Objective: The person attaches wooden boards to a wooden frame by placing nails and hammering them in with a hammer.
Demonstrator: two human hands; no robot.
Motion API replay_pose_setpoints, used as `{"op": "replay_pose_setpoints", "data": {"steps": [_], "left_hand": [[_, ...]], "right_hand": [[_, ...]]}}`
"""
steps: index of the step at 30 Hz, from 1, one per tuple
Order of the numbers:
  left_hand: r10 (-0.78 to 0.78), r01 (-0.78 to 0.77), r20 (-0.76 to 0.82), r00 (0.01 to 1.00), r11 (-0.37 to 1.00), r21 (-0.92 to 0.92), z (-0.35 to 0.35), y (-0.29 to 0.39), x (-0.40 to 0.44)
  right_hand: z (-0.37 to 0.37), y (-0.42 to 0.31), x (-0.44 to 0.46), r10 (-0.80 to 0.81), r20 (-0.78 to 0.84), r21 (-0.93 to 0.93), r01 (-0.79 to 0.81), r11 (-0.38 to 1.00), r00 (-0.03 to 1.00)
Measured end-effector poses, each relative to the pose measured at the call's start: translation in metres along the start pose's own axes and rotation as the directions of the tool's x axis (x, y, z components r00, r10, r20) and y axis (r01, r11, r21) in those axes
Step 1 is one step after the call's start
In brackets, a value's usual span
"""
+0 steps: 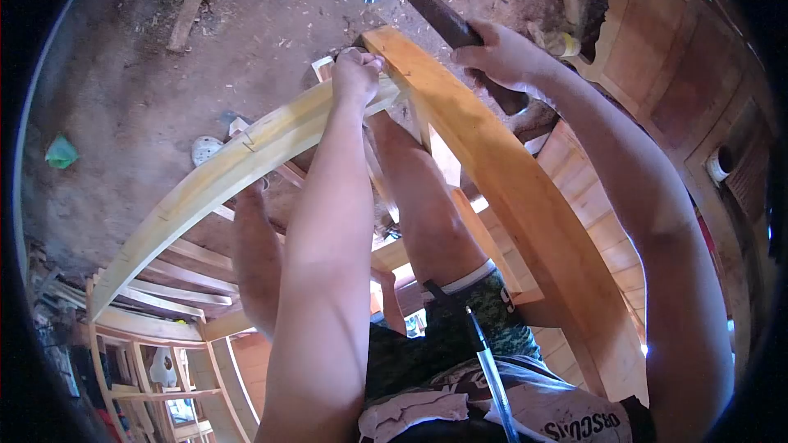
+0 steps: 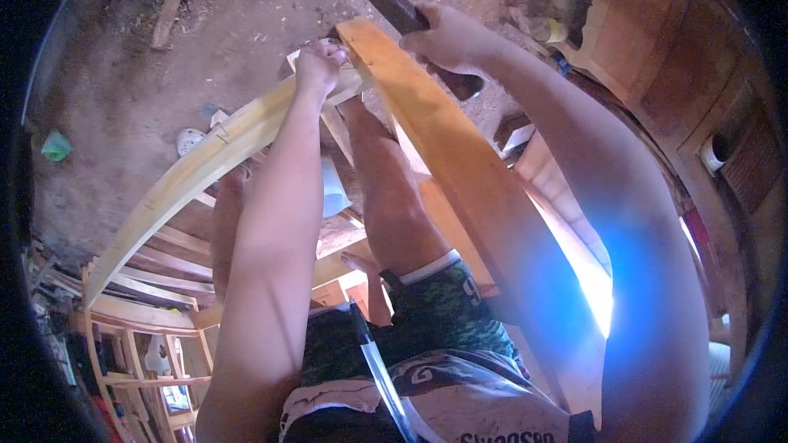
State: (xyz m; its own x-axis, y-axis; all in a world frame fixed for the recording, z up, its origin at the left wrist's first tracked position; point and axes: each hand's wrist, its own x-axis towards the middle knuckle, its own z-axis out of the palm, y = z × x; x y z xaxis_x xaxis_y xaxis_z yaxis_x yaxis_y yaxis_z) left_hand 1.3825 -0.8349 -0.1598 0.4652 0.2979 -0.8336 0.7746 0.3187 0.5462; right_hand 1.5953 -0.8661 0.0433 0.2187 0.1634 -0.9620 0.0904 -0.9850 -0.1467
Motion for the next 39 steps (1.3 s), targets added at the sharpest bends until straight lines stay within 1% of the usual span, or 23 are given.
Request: {"op": "replay_pose_setpoints", "data": {"steps": [1, 3, 5, 7, 10, 14, 17, 19, 20, 22, 24, 26, 28, 29, 30, 31, 32, 33, 34, 35, 36, 37, 39], "left_hand": [[0.011, -0.014, 0.036, 0.999, 0.994, 0.106, 0.002, -0.002, 0.001], [0.012, -0.016, 0.043, 0.999, 0.994, 0.112, -0.001, 0.005, -0.001], [0.017, -0.023, 0.050, 0.999, 0.993, 0.117, -0.002, 0.007, -0.003], [-0.006, 0.005, 0.052, 0.999, 1.000, 0.023, -0.001, 0.006, -0.002], [0.004, 0.000, 0.077, 0.997, 0.999, -0.043, 0.005, -0.005, 0.002], [-0.016, 0.018, 0.041, 0.999, 0.998, -0.059, 0.010, -0.009, 0.004], [-0.041, 0.042, 0.084, 0.996, 0.999, -0.003, 0.008, -0.005, 0.005], [0.145, -0.168, 0.094, 0.985, 0.934, 0.315, 0.005, -0.003, 0.006], [0.144, -0.167, 0.095, 0.985, 0.934, 0.315, 0.005, -0.003, 0.004], [0.099, -0.101, 0.018, 0.995, 0.977, 0.186, 0.006, -0.002, 0.001], [0.098, -0.107, 0.055, 0.994, 0.972, 0.209, 0.006, -0.001, 0.003], [0.097, -0.116, 0.091, 0.991, 0.966, 0.233, 0.003, 0.004, 0.002], [-0.067, 0.044, 0.106, 0.992, 0.978, 0.204, -0.005, 0.020, -0.005], [-0.066, 0.044, 0.106, 0.992, 0.978, 0.203, -0.003, 0.015, -0.002], [0.070, -0.089, 0.082, 0.994, 0.961, 0.260, -0.001, 0.010, -0.002], [0.203, -0.214, 0.065, 0.977, 0.924, 0.318, 0.002, 0.003, -0.001], [0.197, -0.208, 0.066, 0.978, 0.925, 0.318, 0.001, 0.004, -0.004], [0.120, -0.132, 0.067, 0.990, 0.967, 0.217, 0.001, 0.005, -0.006], [0.048, -0.056, 0.072, 0.996, 0.992, 0.113, 0.000, 0.009, -0.006], [0.053, -0.060, 0.067, 0.996, 0.992, 0.112, 0.001, 0.007, -0.004], [0.091, -0.105, 0.077, 0.993, 0.973, 0.206, 0.002, 0.002, -0.003], [0.130, -0.151, 0.089, 0.987, 0.942, 0.299, 0.003, 0.000, 0.001], [0.142, -0.173, 0.119, 0.983, 0.935, 0.309, -0.002, 0.011, 0.002]], "right_hand": [[-0.003, -0.003, 0.001, 0.003, 0.002, -0.001, -0.003, 1.000, 1.000], [-0.006, -0.011, 0.003, -0.024, -0.037, -0.170, 0.017, 0.985, 0.999], [-0.005, -0.010, 0.010, -0.010, 0.001, -0.157, 0.010, 0.988, 1.000], [-0.005, -0.012, 0.014, 0.046, 0.047, -0.244, -0.033, 0.969, 0.998], [-0.005, -0.011, 0.016, 0.037, 0.119, -0.249, -0.006, 0.968, 0.992], [-0.007, -0.020, 0.021, 0.079, 0.193, -0.291, -0.020, 0.957, 0.978], [-0.013, -0.029, 0.020, 0.070, 0.193, -0.388, 0.010, 0.921, 0.979], [-0.017, -0.033, 0.020, 0.025, 0.214, -0.325, 0.047, 0.944, 0.976], [-0.016, -0.040, 0.015, 0.016, 0.166, -0.323, 0.039, 0.946, 0.986], [-0.013, -0.032, 0.019, -0.001, 0.146, -0.357, 0.054, 0.933, 0.989], [-0.010, -0.030, 0.023, -0.024, 0.126, -0.388, 0.071, 0.919, 0.992], [-0.010, -0.031, 0.027, 0.053, 0.191, -0.447, 0.039, 0.894, 0.980], [-0.014, -0.037, 0.033, 0.089, 0.267, -0.452, 0.043, 0.891, 0.960], [-0.017, -0.041, 0.035, 0.130, 0.344, -0.456, 0.044, 0.889, 0.930], [-0.022, -0.045, 0.033, 0.069, 0.285, -0.451, 0.070, 0.890, 0.956], [-0.023, -0.047, 0.032, 0.083, 0.177, -0.411, -0.003, 0.912, 0.981], [-0.021, -0.051, 0.027, 0.018, 0.104, -0.334, 0.018, 0.942, 0.994], [-0.019, -0.054, 0.022, -0.042, 0.021, -0.257, 0.046, 0.965, 0.999], [-0.015, -0.046, 0.025, -0.044, 0.021, -0.259, 0.048, 0.965, 0.999], [-0.009, -0.033, 0.030, -0.058, 0.004, -0.323, 0.056, 0.945, 0.998], [-0.007, -0.030, 0.030, -0.073, -0.015, -0.383, 0.062, 0.922, 0.997], [-0.011, -0.028, 0.030, -0.008, 0.126, -0.457, 0.065, 0.887, 0.992], [-0.017, -0.037, 0.033, 0.187, 0.305, -0.551, 0.013, 0.835, 0.934]]}}
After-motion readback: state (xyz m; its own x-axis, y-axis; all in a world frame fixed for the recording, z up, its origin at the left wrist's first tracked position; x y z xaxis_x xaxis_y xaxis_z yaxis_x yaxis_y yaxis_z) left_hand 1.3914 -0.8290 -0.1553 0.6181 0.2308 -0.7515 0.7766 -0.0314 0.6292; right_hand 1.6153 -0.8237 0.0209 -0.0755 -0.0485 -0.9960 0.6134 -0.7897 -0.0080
